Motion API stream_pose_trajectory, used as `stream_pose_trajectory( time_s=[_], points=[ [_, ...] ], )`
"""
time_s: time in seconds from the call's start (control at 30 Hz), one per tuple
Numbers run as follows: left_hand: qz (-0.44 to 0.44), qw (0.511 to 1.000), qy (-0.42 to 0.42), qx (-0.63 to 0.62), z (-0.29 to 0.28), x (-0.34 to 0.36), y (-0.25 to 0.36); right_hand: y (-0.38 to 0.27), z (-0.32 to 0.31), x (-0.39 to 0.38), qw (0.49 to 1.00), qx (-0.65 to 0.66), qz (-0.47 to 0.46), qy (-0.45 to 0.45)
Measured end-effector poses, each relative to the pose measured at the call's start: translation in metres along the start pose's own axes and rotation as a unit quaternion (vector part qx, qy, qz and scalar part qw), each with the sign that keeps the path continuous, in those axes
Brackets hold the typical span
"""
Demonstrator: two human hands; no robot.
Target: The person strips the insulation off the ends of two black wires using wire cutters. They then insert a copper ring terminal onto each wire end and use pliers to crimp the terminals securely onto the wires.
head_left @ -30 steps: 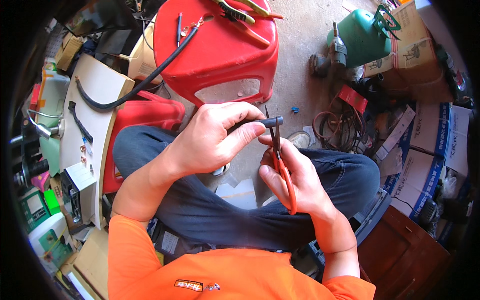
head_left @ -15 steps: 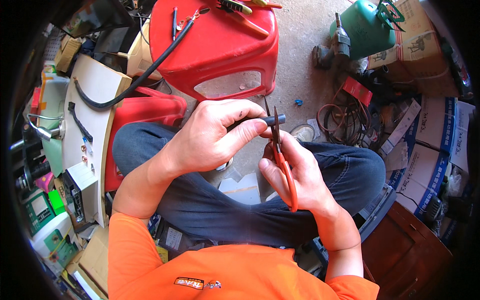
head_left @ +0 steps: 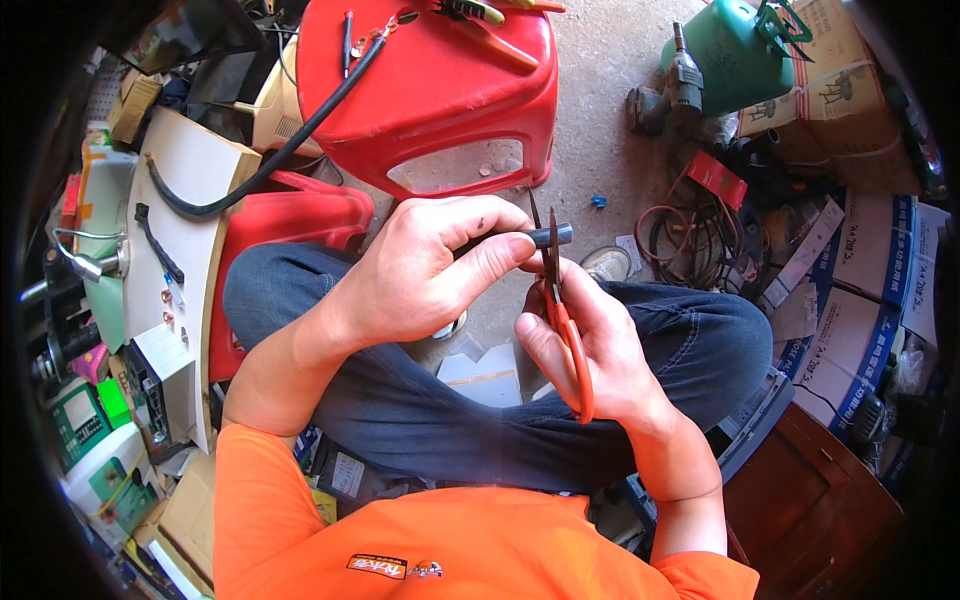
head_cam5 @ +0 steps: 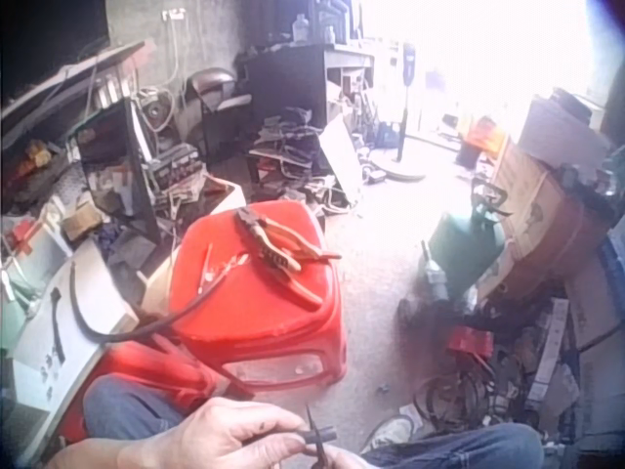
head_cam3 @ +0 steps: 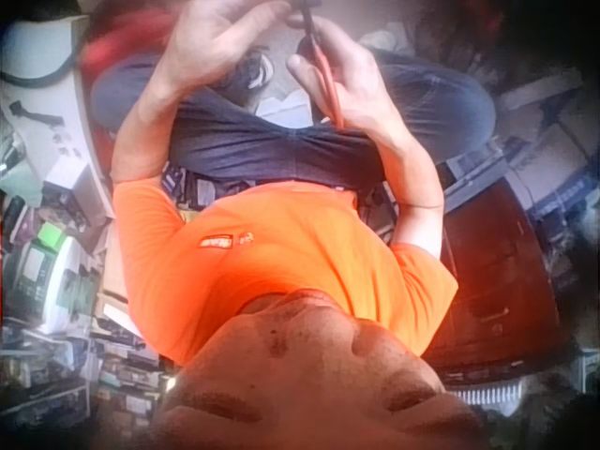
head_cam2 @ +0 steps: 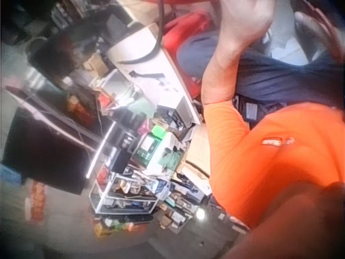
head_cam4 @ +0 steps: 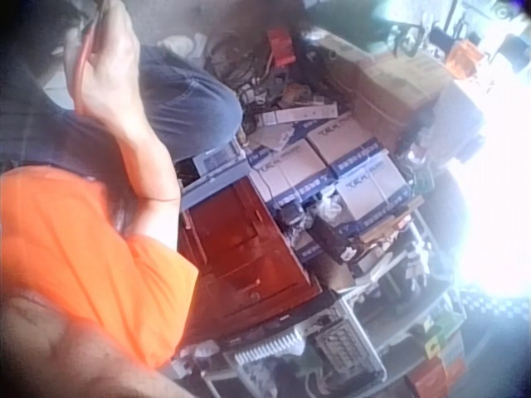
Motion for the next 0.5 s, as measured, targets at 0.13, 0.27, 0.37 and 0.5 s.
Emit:
stream_pose_trajectory(
  time_s=[0.13,0.27,0.37,0.5],
  points=[
    [-0.002,1.0,-0.008,-0.006,0.0,0.0,0.0,0.002,0.002,0.0,1.0,-0.008,-0.01,0.018],
    [0.003,0.999,-0.011,0.041,-0.002,0.0,0.001,0.003,0.003,0.0,0.999,-0.029,0.02,0.025],
    [-0.071,0.995,-0.035,0.054,-0.004,0.002,0.003,0.009,0.004,-0.002,0.998,0.007,0.056,0.028],
    [0.084,0.988,0.031,0.123,0.003,0.0,-0.008,0.008,0.004,-0.006,0.996,0.063,0.063,0.019]
  ],
)
Point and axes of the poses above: each hand's wrist, its own x-axis towards the middle knuckle, its own z-axis out of the palm, y = z × x, the point moved 2 cm from there along x, towards the middle knuckle, and after that the axes turned 4 degrees about -z, right-handed, at the moved point
